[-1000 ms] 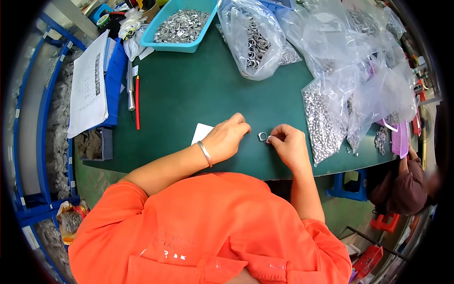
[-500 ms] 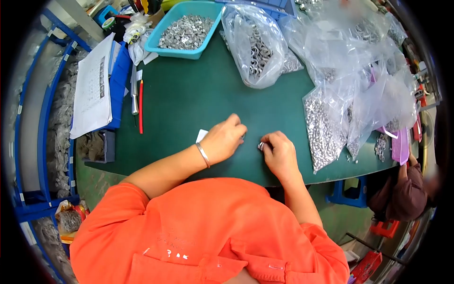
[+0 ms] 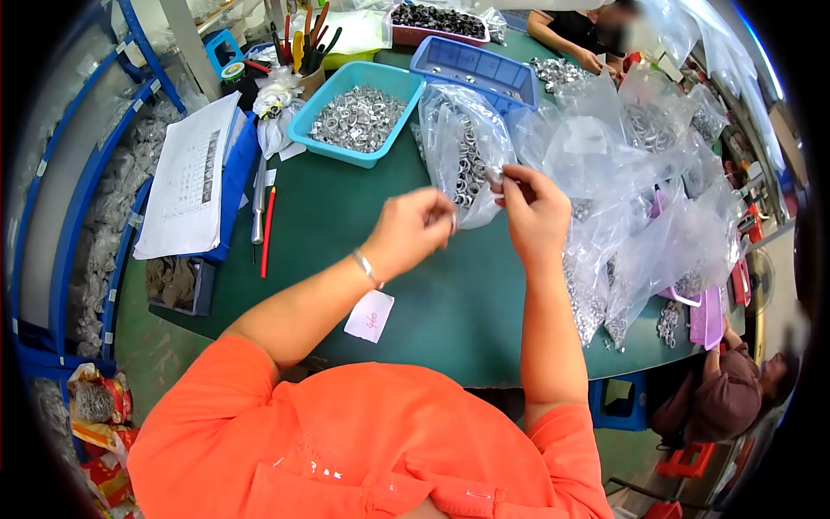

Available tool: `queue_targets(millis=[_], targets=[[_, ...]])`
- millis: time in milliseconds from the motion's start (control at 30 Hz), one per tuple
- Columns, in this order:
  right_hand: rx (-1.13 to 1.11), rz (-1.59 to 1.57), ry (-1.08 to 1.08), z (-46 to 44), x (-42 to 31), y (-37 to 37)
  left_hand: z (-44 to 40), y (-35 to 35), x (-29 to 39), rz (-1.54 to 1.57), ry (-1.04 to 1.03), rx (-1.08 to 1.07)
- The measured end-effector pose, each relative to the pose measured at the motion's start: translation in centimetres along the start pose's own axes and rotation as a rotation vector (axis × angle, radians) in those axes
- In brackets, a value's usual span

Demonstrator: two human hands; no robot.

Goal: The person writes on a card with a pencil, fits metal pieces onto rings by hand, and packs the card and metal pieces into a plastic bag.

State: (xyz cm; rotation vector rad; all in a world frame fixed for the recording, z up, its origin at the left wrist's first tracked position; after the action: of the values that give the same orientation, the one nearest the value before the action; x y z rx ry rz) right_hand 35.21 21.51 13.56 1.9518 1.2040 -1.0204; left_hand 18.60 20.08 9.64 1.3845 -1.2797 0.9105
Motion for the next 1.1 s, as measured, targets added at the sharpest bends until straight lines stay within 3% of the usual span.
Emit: queue_targets(millis=[67, 167, 233, 300, 433, 500, 567, 633, 767, 833, 967, 1033, 1100], targets=[[-0.009, 0.018, -0.053, -0.7, 0.1, -0.1, -3.0, 0.5, 1.0, -0.08, -0.092, 0.025], [-0.04, 0.061, -0.09, 0.3, 0.4, 0.2, -5.8, 0.9, -0.4, -0.035, 0.048, -0.142], [-0.087, 0.108, -0.045, 2.6, 0.4, 0.2, -6.4, 1.5, -1.4, 0.087, 0.092, -0.135], [-0.262, 0.13, -0.017, 5.7, 2.2, -0.9, -6.2, 2.2, -2.2, 0.278, 0.157, -0.073], [-0.761, 0.248, 0.029, 12.0, 1.8, -5.6, -5.3, 3.3, -3.6, 0.147, 0.138, 0.03], [-0.87, 0.318, 0.072, 14.2, 1.9, -7.6, -5.1, 3.0, -3.8, 0.043, 0.1, 0.084], [-0.842, 0.533, 0.196, 15.4, 1.5, -8.9, -4.8, 3.2, -4.8, -0.004, 0.118, 0.175], [-0.956, 0.595, 0.032, 16.0, 2.4, -9.8, -4.7, 3.2, -5.1, 0.0, 0.124, 0.149], [-1.066, 0.568, 0.007, 15.8, 1.9, -9.4, -4.1, 3.4, -4.8, -0.011, 0.142, 0.137], [-0.873, 0.431, -0.079, 14.3, 2.9, -8.0, -2.8, 3.1, -4.7, -0.03, 0.182, 0.043], [-0.403, 0.006, -0.529, 10.1, 5.2, -3.9, 1.1, 2.3, -2.8, -0.167, 0.131, -0.41], [-0.349, -0.144, -0.545, 8.4, 4.4, -2.3, 1.2, 1.8, -3.9, -0.005, 0.347, -0.334], [-0.201, 0.07, -0.148, 5.4, 4.2, -0.8, -0.3, 1.5, -3.5, 0.134, 0.317, -0.16]])
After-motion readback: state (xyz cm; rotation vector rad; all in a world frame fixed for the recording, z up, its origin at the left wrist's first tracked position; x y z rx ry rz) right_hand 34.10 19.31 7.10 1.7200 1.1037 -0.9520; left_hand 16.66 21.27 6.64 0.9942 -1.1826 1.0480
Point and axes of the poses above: each hand's wrist, its own z-axis away from the middle knuckle, its own y-axis out of the back of the hand, x = y × z, the point moved 5 cm from there along -z, towards the middle knuckle, and after that the axes turned 8 degrees about x, right-handed, at the moved point
